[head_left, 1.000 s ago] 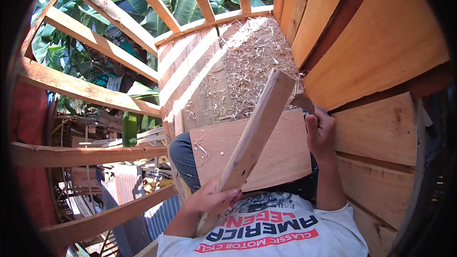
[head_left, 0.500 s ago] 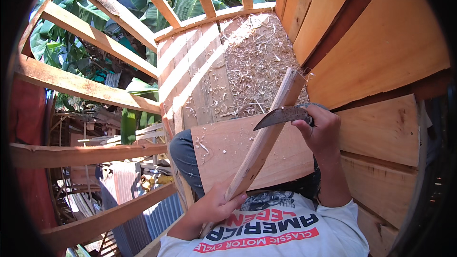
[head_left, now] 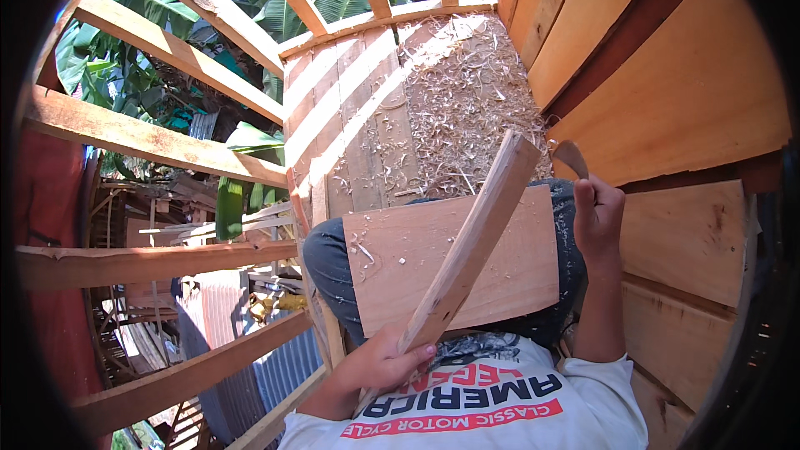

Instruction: The person sits cross-legged and uses a curved knife to shave and shape a long wooden stick, producing wood shavings that accumulate on a board placed on their lap. The person repeatedly rotates the stick and continues carving along its length.

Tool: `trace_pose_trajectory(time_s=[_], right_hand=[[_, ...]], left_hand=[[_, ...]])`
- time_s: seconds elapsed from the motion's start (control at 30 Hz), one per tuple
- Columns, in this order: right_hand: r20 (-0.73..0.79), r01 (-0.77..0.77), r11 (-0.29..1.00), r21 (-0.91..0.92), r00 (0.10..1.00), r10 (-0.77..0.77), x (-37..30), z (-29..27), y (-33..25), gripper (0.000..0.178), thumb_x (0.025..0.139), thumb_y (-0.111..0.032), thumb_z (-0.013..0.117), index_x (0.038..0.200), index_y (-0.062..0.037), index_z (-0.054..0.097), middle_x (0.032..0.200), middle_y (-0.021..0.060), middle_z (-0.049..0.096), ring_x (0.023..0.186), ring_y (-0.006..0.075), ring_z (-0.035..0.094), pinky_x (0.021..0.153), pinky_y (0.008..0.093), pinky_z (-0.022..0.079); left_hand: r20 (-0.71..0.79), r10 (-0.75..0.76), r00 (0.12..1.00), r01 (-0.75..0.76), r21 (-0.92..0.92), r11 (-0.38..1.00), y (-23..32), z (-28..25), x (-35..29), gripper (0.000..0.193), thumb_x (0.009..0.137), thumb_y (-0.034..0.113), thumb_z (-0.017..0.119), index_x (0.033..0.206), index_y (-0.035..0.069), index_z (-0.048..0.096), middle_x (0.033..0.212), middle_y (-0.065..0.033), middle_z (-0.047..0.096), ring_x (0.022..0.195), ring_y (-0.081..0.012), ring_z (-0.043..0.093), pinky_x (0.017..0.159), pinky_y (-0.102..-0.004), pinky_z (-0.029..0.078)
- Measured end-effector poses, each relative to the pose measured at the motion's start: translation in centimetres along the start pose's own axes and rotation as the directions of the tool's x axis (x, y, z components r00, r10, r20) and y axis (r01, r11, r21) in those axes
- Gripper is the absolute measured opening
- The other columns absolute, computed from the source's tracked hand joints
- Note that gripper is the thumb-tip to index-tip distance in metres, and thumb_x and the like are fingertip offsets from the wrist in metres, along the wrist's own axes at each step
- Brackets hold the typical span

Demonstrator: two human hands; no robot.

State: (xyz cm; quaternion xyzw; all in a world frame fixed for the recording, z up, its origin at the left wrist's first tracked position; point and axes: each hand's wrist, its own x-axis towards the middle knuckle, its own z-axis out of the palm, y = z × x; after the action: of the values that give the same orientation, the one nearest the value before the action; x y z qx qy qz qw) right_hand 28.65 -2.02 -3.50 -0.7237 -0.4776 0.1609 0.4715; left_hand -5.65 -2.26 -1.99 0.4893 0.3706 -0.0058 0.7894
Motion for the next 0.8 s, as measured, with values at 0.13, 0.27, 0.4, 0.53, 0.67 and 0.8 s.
trace_pose_trajectory(time_s=[0.13,0.27,0.4,0.53,0.67,0.8], right_hand=[[0.295,0.312,0.939,-0.143,0.919,-0.261,-4.0,2.9,-3.1,0.053,0.081,-0.055,0.066,0.064,-0.0066,0.055,0.053,0.0113,0.052,0.051,0.0308,0.059,0.045,0.0369,0.043],[0.274,0.386,0.901,-0.197,0.904,-0.327,-5.3,4.6,-3.4,0.056,0.078,-0.062,0.064,0.06,-0.0101,0.053,0.05,0.0073,0.051,0.047,0.0247,0.059,0.042,0.0342,0.043],[0.248,0.466,0.836,-0.289,0.88,-0.405,-3.7,4.3,-3.0,0.06,0.074,-0.065,0.064,0.057,-0.0099,0.051,0.05,0.0061,0.05,0.045,0.0225,0.056,0.04,0.0316,0.041],[0.23,0.511,0.803,-0.307,0.858,-0.459,-2.7,4.5,-2.7,0.062,0.071,-0.067,0.065,0.056,-0.0098,0.049,0.05,0.0054,0.048,0.044,0.0228,0.054,0.041,0.0318,0.041],[0.19,0.505,0.805,-0.31,0.863,-0.468,-2.3,4.5,-2.6,0.063,0.07,-0.068,0.065,0.055,-0.009,0.047,0.051,0.006,0.047,0.044,0.0239,0.053,0.042,0.0335,0.041],[-0.055,0.2,0.944,-0.263,0.973,-0.222,-0.2,3.9,0.3,0.064,0.084,-0.062,0.059,0.057,-0.0048,0.045,0.05,0.0093,0.043,0.043,0.0251,0.046,0.044,0.0356,0.036]], left_hand=[[-0.017,0.035,0.999,-0.035,-0.011,0.999,0.7,-0.4,1.0,0.031,0.094,0.017,0.054,0.119,-0.002,0.048,0.074,-0.003,0.058,0.063,-0.0114,0.055,0.058,-0.0274,0.046],[-0.035,0.073,0.997,-0.068,0.127,0.99,2.1,-0.4,1.3,0.033,0.092,0.016,0.055,0.118,-0.002,0.047,0.075,-0.0049,0.059,0.066,-0.0129,0.057,0.061,-0.0288,0.047],[-0.053,0.032,0.998,-0.022,0.18,0.983,2.3,-0.7,0.2,0.039,0.091,0.017,0.057,0.123,-0.002,0.046,0.08,-0.0077,0.06,0.07,-0.0129,0.058,0.062,-0.0289,0.047],[-0.116,0.095,0.989,-0.079,0.14,0.987,2.5,0.0,-0.3,0.024,0.089,0.014,0.058,0.107,-0.002,0.053,0.08,-0.0064,0.06,0.07,-0.0133,0.059,0.062,-0.0284,0.047],[-0.093,0.11,0.99,-0.101,0.094,0.99,2.4,0.4,-0.3,0.018,0.089,0.014,0.058,0.099,-0.002,0.057,0.081,-0.0061,0.06,0.072,-0.0138,0.059,0.063,-0.0281,0.048],[-0.022,0.048,0.999,-0.043,0.19,0.981,1.1,0.5,-0.5,0.028,0.091,0.016,0.058,0.112,-0.002,0.052,0.082,-0.0066,0.06,0.071,-0.0129,0.058,0.062,-0.0281,0.048]])
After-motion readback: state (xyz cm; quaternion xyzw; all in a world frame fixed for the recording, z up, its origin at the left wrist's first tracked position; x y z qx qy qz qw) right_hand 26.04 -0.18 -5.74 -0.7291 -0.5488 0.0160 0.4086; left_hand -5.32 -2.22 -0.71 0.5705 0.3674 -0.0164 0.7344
